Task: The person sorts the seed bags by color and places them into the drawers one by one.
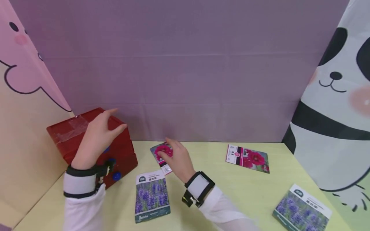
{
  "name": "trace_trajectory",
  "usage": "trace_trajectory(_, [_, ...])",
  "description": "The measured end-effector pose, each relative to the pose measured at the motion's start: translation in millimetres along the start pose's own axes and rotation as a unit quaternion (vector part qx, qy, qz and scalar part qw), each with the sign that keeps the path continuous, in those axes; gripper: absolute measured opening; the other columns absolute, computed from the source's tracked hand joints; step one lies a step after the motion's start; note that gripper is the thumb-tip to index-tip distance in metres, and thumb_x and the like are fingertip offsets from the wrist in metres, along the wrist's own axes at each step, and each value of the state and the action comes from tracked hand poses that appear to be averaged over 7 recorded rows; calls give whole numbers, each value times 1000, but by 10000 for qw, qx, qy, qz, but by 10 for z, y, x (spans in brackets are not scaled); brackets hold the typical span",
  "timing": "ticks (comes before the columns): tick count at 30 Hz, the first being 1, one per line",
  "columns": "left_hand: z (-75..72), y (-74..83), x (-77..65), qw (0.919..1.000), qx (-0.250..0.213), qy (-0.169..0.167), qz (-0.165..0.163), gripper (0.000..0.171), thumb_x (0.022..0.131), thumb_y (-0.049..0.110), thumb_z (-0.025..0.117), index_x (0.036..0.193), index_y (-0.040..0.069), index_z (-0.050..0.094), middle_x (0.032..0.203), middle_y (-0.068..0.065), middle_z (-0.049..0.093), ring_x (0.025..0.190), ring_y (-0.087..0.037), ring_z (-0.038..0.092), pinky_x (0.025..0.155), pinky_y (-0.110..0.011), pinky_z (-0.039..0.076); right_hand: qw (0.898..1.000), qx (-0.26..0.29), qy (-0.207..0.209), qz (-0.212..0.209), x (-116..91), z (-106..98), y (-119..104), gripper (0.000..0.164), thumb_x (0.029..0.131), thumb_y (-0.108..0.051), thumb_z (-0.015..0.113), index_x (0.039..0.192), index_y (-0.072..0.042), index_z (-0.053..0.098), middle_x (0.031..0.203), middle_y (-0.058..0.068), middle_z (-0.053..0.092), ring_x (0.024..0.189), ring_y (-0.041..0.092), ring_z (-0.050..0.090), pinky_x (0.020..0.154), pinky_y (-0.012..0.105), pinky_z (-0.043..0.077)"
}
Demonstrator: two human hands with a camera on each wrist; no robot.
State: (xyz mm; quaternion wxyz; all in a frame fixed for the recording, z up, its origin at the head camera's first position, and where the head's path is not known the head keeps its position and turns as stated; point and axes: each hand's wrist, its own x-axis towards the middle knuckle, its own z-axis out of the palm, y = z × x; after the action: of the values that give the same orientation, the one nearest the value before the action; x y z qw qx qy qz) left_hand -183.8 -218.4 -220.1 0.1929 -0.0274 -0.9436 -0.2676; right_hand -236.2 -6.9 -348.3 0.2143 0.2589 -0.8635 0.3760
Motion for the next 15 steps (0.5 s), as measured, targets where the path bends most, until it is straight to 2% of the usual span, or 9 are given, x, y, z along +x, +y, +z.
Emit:
trace_trajectory(7, [-80, -260, -97, 9995, 38, 80, -300, 69, 88, 28, 60, 139, -4, 26, 136, -31, 32, 119, -50, 32, 89, -66, 34, 9998, 140, 164, -22, 13, -32, -39, 51, 83, -30, 66, 123, -1, 54, 121, 13, 58, 111, 26, 55, 92, 36, 46])
trace_trajectory(15, [-132, -565, -204, 9974, 231, 195, -661, 73, 88, 27, 59, 140, -7, 21, 133, -35, 30, 115, -53, 31, 85, -69, 34, 9998, 156, 73, 89, -3, -13, -27, 51, 83, -30, 67, 123, -1, 55, 121, 13, 57, 112, 26, 54, 94, 36, 45])
